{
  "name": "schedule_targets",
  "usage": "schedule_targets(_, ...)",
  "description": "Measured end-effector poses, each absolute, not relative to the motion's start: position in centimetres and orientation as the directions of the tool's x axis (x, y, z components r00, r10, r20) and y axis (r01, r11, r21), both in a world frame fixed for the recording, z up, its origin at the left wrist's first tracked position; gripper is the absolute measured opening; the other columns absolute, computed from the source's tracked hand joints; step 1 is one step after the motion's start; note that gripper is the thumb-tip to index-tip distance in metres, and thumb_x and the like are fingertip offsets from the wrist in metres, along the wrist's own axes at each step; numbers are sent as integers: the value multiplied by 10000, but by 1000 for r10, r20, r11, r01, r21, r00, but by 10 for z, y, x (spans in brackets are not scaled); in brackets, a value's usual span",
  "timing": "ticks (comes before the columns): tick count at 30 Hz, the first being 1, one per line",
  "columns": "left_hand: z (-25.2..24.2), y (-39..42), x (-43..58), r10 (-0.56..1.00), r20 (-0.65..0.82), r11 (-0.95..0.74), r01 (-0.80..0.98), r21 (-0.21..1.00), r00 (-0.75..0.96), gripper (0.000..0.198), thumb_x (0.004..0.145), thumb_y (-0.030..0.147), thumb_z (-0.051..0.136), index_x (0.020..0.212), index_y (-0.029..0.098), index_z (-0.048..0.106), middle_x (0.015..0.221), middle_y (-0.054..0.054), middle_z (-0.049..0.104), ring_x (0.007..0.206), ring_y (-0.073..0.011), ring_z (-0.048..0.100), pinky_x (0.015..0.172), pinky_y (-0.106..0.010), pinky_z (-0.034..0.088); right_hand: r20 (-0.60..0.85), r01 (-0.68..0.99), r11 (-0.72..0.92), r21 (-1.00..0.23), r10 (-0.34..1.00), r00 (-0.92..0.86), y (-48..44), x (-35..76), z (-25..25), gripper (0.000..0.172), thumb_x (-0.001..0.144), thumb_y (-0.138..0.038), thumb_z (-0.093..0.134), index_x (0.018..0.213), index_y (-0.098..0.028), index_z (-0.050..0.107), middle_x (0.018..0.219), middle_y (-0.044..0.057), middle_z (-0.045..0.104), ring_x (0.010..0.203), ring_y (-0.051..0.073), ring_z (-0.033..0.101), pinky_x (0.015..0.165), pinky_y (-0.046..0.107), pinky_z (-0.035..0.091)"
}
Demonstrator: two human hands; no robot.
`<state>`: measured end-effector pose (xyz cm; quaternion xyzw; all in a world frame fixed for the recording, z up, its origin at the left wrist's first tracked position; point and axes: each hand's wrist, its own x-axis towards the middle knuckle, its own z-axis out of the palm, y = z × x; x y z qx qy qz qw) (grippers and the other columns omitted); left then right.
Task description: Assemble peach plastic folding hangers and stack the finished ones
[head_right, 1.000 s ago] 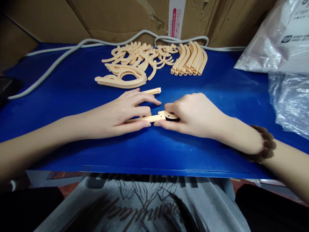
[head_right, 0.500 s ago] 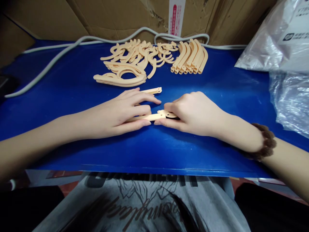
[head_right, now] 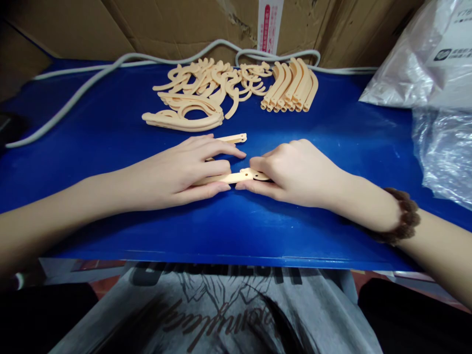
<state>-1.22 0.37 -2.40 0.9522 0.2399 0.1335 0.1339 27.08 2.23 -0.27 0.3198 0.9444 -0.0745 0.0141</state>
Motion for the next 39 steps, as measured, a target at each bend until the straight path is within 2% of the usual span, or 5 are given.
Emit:
schedule_targets(9,-22,3,-12,480,173,-864,428,266,860,390,1241,387,422,1191,170,742,1664,-213,660,1647,-432,556,1357,-635,456,-53,586,803,-110,584,-810,22,271,-4,836,1129,-851,79,746,-243,507,624,60,594,549,162,411,621,354,200)
schedule_targets(21,-19,3,-12,482,141,-861,437,259,865,405,1238,398,414,1167,168,740,1694,-216,643,1678,-454,526,1355,-667,459,-31,571,818,-77,570,-821,21,273,-6,873,1140,-827,51,776,-233,577,640,56,570,577,168,368,632,361,204)
schedule_targets(28,-19,2,-12,494,119,-855,457,245,861,405,1238,431,399,1158,199,721,1713,-179,634,1698,-410,499,1385,-631,436,-42,576,812,-94,574,-818,21,272,-4,802,1160,-793,142,775,-235,571,637,53,572,575,166,380,638,363,204)
schedule_targets(39,-18,1,-11,501,132,-844,450,293,855,351,1217,389,464,1201,191,753,1707,-206,637,1697,-447,499,1382,-700,416,-20,562,820,-104,564,-826,22,273,-6,723,1175,-749,248,755,-231,528,635,33,552,569,148,387,632,352,200)
